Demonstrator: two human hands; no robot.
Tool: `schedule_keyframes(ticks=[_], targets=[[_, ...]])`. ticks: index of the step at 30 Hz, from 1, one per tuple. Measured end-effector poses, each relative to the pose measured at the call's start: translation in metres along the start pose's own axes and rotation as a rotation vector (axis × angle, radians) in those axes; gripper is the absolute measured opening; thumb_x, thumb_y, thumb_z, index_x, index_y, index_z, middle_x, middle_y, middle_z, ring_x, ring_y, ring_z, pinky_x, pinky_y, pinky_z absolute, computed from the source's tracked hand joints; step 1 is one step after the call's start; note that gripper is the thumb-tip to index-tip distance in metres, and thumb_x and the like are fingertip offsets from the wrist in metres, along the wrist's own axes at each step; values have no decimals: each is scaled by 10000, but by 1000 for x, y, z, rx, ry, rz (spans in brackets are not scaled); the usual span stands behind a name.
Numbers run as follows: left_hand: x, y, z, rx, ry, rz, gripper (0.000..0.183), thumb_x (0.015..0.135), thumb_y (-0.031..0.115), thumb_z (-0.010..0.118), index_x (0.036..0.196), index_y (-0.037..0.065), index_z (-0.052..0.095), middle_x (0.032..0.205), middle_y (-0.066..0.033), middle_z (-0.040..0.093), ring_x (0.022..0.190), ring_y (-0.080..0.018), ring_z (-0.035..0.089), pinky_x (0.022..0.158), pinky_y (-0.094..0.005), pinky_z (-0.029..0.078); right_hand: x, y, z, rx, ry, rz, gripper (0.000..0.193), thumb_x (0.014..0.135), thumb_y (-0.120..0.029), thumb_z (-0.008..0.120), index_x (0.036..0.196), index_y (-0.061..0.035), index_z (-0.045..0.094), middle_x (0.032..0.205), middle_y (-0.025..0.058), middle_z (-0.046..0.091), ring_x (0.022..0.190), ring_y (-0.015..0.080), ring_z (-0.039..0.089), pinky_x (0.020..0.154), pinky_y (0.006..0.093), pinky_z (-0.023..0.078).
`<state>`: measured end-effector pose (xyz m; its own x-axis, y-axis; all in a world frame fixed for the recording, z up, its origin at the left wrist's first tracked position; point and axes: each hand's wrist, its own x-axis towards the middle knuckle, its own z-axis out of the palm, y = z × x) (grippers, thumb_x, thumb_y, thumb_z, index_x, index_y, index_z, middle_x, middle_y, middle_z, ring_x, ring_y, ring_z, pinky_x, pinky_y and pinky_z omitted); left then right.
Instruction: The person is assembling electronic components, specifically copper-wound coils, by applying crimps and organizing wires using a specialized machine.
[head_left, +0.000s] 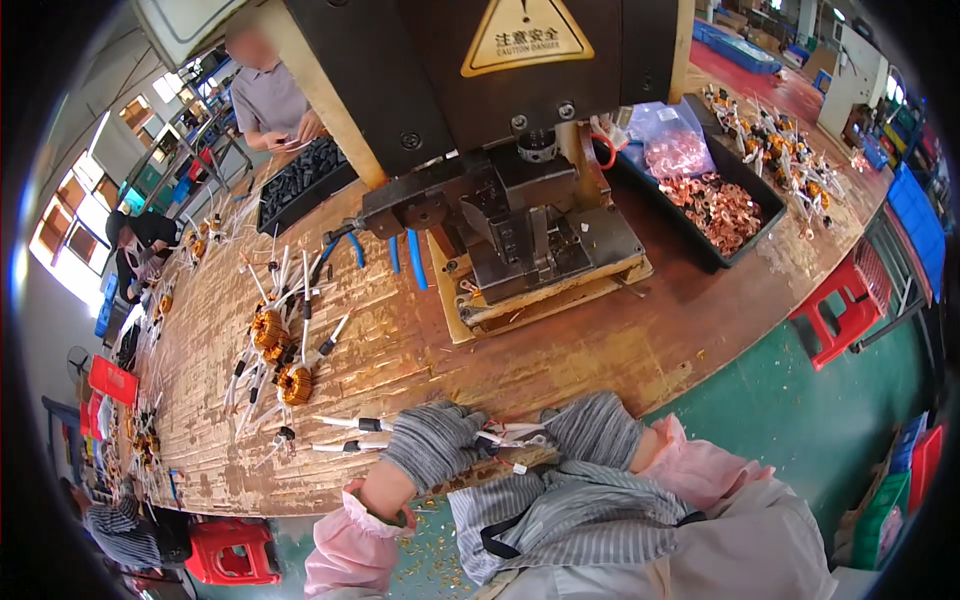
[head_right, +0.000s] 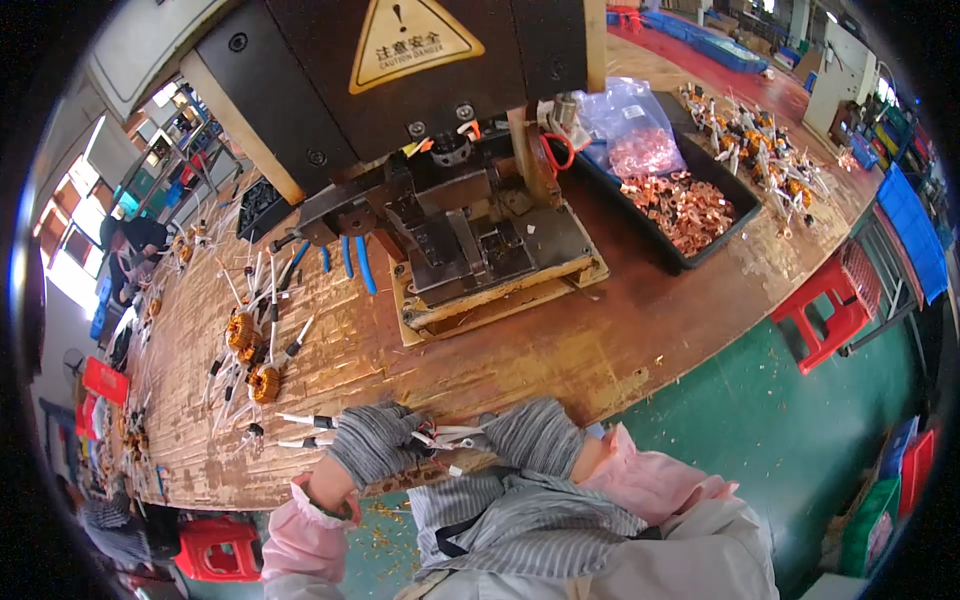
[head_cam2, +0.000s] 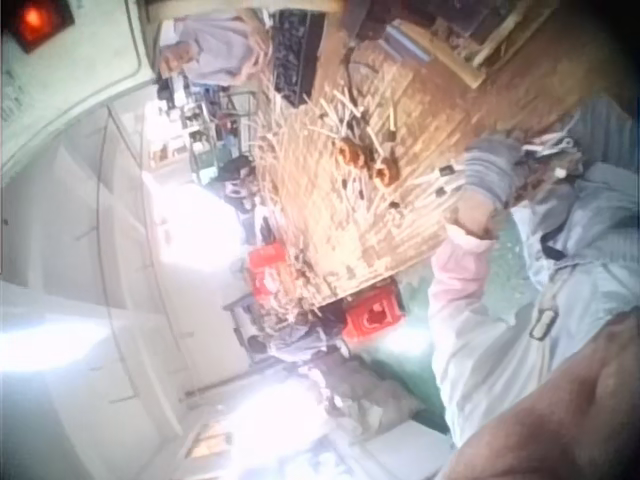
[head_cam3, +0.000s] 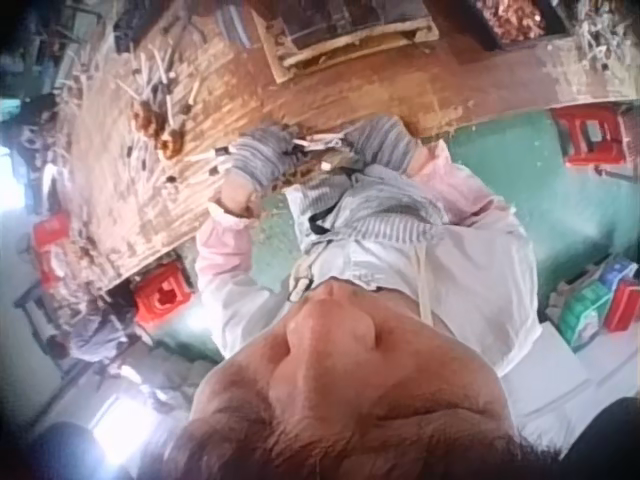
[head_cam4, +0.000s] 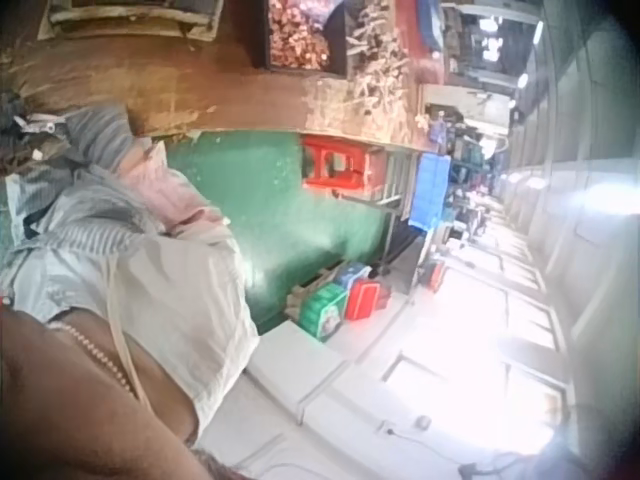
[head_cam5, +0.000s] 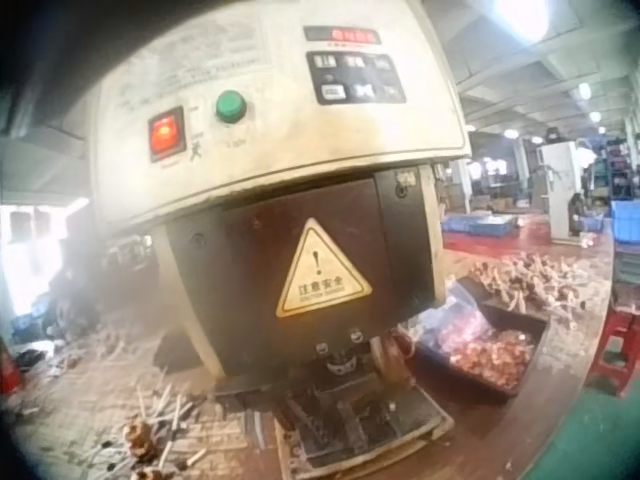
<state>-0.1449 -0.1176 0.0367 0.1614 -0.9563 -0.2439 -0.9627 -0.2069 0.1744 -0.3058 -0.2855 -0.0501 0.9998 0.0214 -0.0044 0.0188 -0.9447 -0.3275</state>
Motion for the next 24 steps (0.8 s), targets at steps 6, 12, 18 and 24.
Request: schedule_keyframes(ticks=[6,12,18,24], targets=[[2,-7,12,7,11,23,326,783,383,619,999,139,626,774,-116,629,768,-306,623,630,-440,480,-11,9,7,482,192,-49,272,899,-306,497,950,-57,595,836,178,619,760,358,620,651,427,497],[3,-4,1,-16,-36,-21,355,770,400,626,1014,141,644,804,-118,639,793,-299,620,654,-431,484,-44,40,-39,235,155,160,246,886,-301,520,922,-73,603,793,153,615,716,322,627,593,409,478],[-1,-17,13,21,-116,-99,383,778,432,616,1028,143,647,810,-121,635,781,-304,618,643,-425,483,-62,174,-130,-529,721,518,288,866,-340,568,882,-56,613,869,150,615,853,322,581,735,423,465],[9,-11,-7,7,-99,-66,398,781,445,618,1039,142,644,836,-117,649,803,-312,620,666,-430,489,-51,219,-116,-595,386,739,313,871,-359,550,846,-54,618,795,162,626,827,318,591,876,441,405]])
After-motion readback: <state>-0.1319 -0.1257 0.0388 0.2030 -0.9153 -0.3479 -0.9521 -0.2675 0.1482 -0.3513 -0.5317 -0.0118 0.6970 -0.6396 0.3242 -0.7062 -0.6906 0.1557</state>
